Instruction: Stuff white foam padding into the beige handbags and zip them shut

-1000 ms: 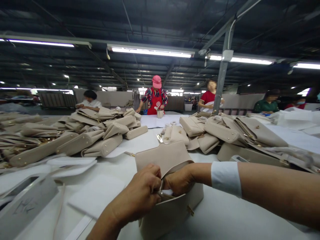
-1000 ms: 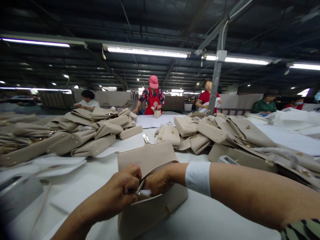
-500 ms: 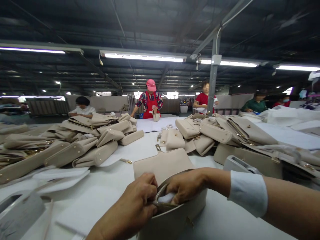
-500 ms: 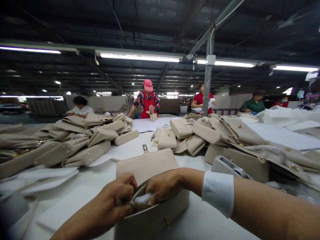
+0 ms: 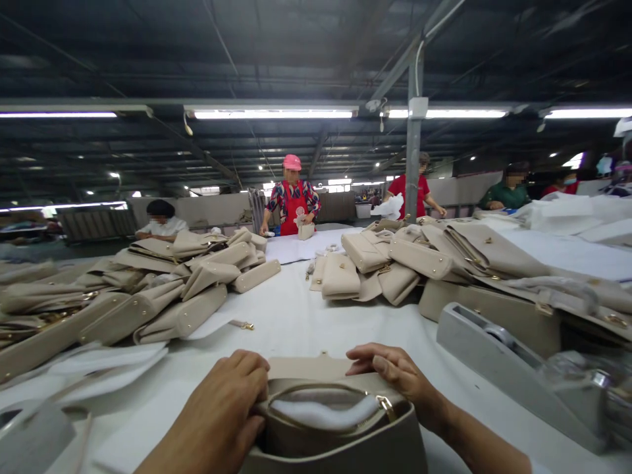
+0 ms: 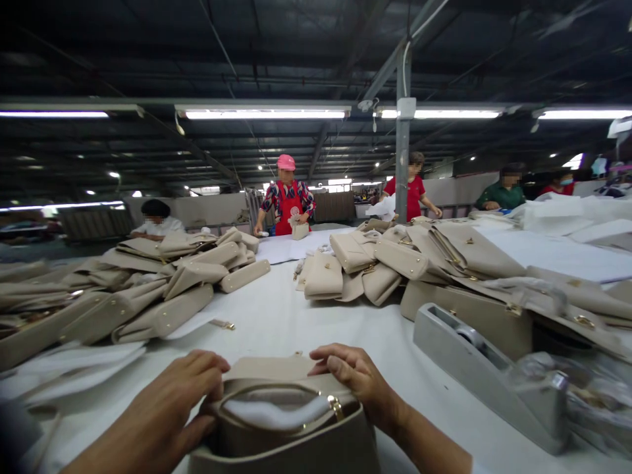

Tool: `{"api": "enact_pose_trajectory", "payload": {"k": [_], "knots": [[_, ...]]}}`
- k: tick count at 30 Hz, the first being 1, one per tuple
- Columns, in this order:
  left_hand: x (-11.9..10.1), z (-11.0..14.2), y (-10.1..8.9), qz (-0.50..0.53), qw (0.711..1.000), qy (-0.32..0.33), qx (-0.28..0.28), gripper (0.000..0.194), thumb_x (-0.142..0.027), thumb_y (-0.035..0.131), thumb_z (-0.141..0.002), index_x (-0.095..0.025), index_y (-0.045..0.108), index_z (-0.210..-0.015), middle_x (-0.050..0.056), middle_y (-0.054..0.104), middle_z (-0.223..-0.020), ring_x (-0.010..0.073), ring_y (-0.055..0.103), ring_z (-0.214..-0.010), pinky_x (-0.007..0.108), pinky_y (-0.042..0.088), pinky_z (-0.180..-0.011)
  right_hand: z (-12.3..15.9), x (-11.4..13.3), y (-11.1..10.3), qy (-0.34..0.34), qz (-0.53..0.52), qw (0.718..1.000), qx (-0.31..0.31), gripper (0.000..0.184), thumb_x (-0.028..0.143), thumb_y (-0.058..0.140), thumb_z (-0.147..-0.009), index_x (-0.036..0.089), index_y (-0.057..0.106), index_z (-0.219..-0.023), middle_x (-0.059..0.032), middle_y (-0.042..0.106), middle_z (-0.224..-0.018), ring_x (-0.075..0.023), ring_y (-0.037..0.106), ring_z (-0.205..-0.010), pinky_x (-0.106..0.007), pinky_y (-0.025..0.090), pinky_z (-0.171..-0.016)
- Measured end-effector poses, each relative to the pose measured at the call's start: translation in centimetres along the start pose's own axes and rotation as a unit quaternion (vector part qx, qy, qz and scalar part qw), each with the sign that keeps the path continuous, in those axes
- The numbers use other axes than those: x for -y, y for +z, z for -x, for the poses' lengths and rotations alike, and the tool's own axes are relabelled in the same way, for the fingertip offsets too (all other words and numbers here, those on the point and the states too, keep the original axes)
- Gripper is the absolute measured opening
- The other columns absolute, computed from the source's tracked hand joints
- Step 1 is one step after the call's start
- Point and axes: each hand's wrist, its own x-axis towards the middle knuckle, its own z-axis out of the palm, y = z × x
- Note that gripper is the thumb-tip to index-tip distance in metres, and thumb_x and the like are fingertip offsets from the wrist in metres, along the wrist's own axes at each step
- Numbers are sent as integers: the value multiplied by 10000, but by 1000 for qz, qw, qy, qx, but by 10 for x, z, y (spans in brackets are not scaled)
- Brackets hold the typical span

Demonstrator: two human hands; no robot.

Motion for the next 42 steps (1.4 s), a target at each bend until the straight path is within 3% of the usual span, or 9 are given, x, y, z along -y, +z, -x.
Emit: {"api": "enact_pose_trajectory", "payload": {"k": [3,6,10,15,19,22,27,33,42], "knots": [[-25,-1,1,-4,994,99,-54,80,-203,523,-804,-217,580,-858,43,591,-1003,207,499,-944,321,375,-828,9,-8,6,-35,7,998,-48,437,507,459,-876,133,681,-927,-107,666,-898,-212,597,-858,-338,439,-795],[-52,-12,8,-5,985,171,-14,159,-228,466,-866,-238,590,-966,37,605,-910,184,511,-824,292,373,-728,17,-3,4,-80,40,996,-28,391,466,472,-879,139,685,-898,-93,647,-861,-208,579,-843,-333,428,-778],[-75,-29,22,-10,985,166,45,132,-247,485,-847,-226,613,-872,34,604,-832,173,517,-747,271,336,-633,27,3,-4,-161,86,983,-10,373,430,425,-909,158,681,-911,-91,640,-873,-213,571,-878,-354,424,-808],[-86,-34,21,108,983,100,106,151,-280,489,-883,-244,622,-944,-21,618,-797,113,549,-733,208,349,-646,35,17,-11,-219,129,967,29,247,342,507,-867,157,669,-879,-86,641,-839,-207,578,-896,-361,421,-862],[-95,-43,17,145,977,73,137,177,-266,505,-872,-211,669,-835,-26,645,-759,86,551,-688,173,354,-629,37,25,-14,-180,152,971,42,156,263,548,-808,150,655,-811,-110,649,-910,-227,577,-962,-347,428,-841],[-101,-54,17,84,978,80,173,167,-204,544,-794,-194,704,-748,-12,653,-661,88,511,-588,185,327,-557,38,25,-17,-143,125,980,60,172,294,556,-785,154,650,-751,-113,657,-950,-242,575,-984,-359,417,-858],[-100,-61,15,64,979,52,186,162,-236,589,-741,-219,734,-813,-15,667,-660,91,499,-571,183,310,-522,33,46,-28,-67,148,974,160,206,341,623,-744,160,677,-829,-92,653,-1014,-266,512,-1116,-372,366,-949],[-105,-62,21,64,978,130,147,134,-226,589,-735,-160,690,-676,-24,601,-573,63,446,-515,175,303,-510,22,72,-31,-39,270,930,245,136,256,657,-661,141,640,-730,-37,630,-875,-176,543,-821,-264,428,-725],[-87,-62,37,116,976,114,148,185,-176,581,-733,-174,733,-840,-3,686,-712,85,568,-636,150,382,-598,29,54,-21,-19,261,953,152,124,264,662,-699,144,634,-720,-85,641,-997,-255,536,-1040,-336,400,-879]]}}
